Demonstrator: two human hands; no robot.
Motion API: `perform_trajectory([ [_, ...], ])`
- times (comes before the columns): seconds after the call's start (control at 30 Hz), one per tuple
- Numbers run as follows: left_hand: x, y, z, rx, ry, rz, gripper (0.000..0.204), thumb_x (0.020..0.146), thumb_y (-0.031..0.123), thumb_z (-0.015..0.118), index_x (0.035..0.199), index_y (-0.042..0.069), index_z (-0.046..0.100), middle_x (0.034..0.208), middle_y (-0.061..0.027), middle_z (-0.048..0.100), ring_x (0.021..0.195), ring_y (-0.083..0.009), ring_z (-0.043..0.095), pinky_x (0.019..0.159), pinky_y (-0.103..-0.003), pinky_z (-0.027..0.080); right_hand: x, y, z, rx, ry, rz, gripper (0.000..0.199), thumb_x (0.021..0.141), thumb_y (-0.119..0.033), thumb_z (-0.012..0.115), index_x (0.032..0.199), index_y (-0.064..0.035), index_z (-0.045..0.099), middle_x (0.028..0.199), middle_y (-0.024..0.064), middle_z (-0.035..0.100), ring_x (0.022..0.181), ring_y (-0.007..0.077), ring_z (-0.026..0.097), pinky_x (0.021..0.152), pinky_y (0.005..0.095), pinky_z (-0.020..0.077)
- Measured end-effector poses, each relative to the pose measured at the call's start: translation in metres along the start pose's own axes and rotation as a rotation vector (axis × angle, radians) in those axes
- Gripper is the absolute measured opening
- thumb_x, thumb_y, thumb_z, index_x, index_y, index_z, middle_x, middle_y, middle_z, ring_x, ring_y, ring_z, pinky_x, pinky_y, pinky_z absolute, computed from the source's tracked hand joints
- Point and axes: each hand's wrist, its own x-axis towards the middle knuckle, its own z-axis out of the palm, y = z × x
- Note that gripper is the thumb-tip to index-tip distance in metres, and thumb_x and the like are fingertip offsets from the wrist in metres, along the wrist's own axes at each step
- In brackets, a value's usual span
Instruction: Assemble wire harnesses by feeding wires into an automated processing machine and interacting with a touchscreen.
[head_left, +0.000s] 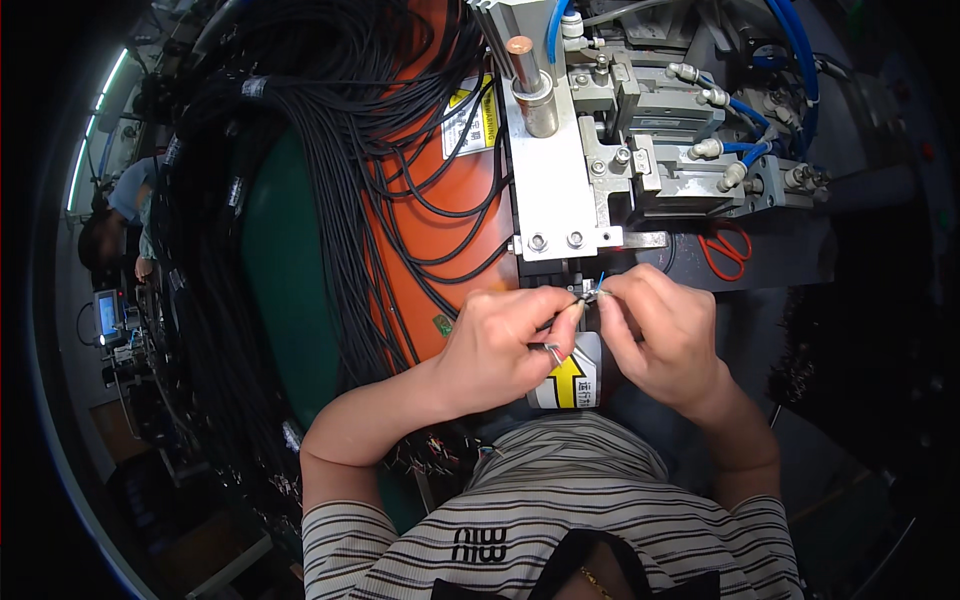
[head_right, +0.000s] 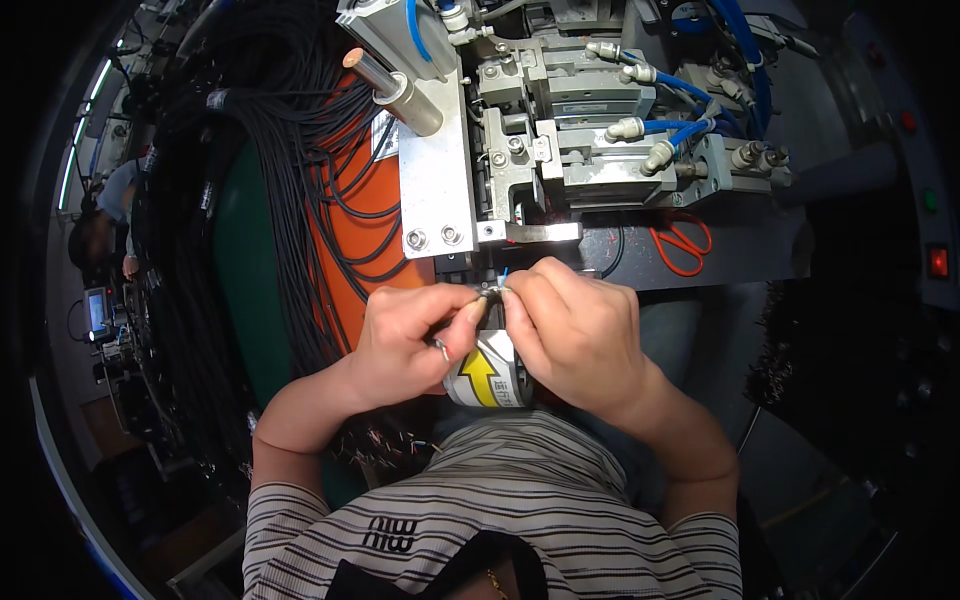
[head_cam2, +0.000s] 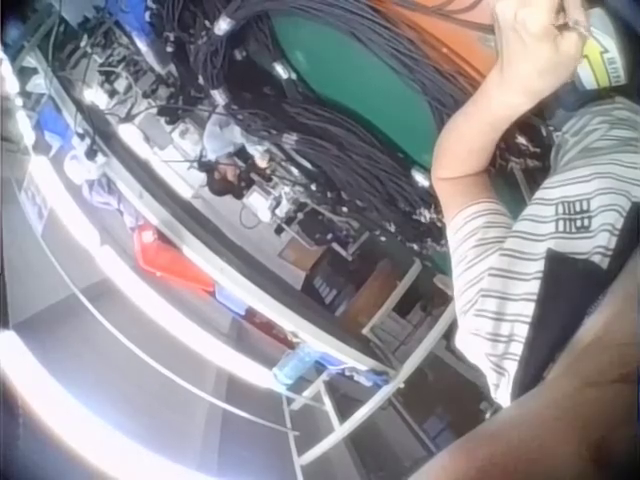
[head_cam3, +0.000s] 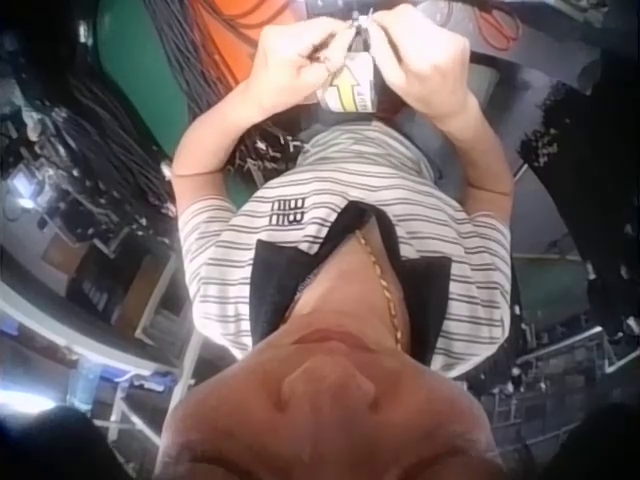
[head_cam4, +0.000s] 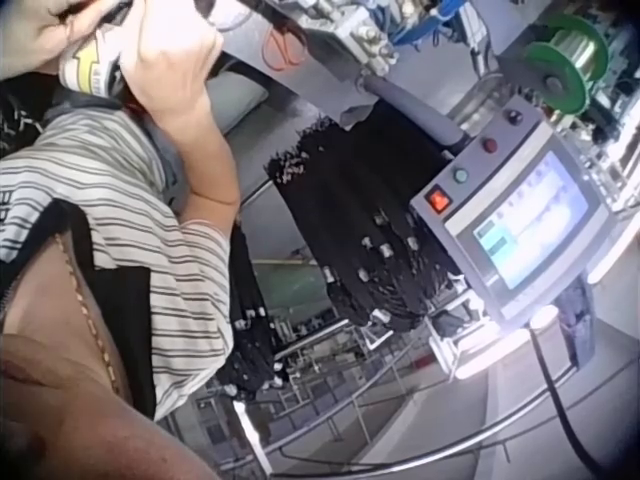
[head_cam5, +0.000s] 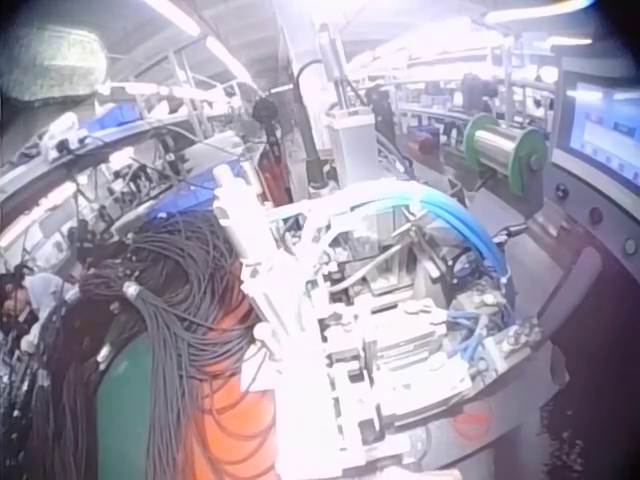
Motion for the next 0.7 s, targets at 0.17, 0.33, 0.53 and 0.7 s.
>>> perform_trajectory([
  [0.17, 0.002, 0.002, -0.008, 0.372, -0.029, 0.191, 0.035, 0.07, -0.001, 0.068, 0.106, -0.001, 0.066, 0.087, -0.0098, 0.06, 0.07, -0.0227, 0.063, 0.056, -0.033, 0.051, 0.0, 0.003, -0.004, -0.128, -0.15, 0.102, 0.008, 0.08, 0.0, 0.068, 0.086, 0.0, 0.063, 0.07, 0.0094, 0.059, 0.05, 0.0244, 0.058, 0.046, 0.0332, 0.044],
  [0.33, -0.003, 0.0, -0.011, 0.33, -0.095, 0.166, 0.05, 0.061, -0.002, 0.071, 0.111, -0.003, 0.065, 0.094, -0.0108, 0.06, 0.074, -0.0233, 0.063, 0.057, -0.032, 0.052, -0.003, 0.003, 0.001, -0.067, -0.134, 0.103, 0.006, 0.081, 0.0, 0.067, 0.085, 0.0003, 0.063, 0.072, 0.0109, 0.06, 0.052, 0.0273, 0.058, 0.048, 0.0352, 0.0449],
  [0.53, -0.002, -0.002, -0.012, 0.378, -0.125, 0.207, 0.049, 0.067, 0.003, 0.067, 0.115, -0.003, 0.064, 0.086, -0.0079, 0.054, 0.07, -0.0209, 0.058, 0.057, -0.031, 0.049, -0.003, 0.003, 0.006, -0.105, -0.083, 0.096, 0.006, 0.082, 0.0, 0.067, 0.087, 0.001, 0.064, 0.074, 0.0111, 0.06, 0.055, 0.0291, 0.059, 0.049, 0.0362, 0.0454],
  [0.7, 0.001, 0.004, -0.015, 0.505, -0.215, 0.309, 0.048, 0.07, 0.008, 0.066, 0.117, -0.003, 0.065, 0.08, -0.0056, 0.049, 0.067, -0.0183, 0.053, 0.054, -0.029, 0.045, -0.003, -0.002, 0.007, -0.151, -0.061, 0.08, 0.007, 0.082, 0.0, 0.067, 0.088, 0.0008, 0.065, 0.075, 0.0113, 0.061, 0.056, 0.0301, 0.06, 0.049, 0.0366, 0.0459],
])
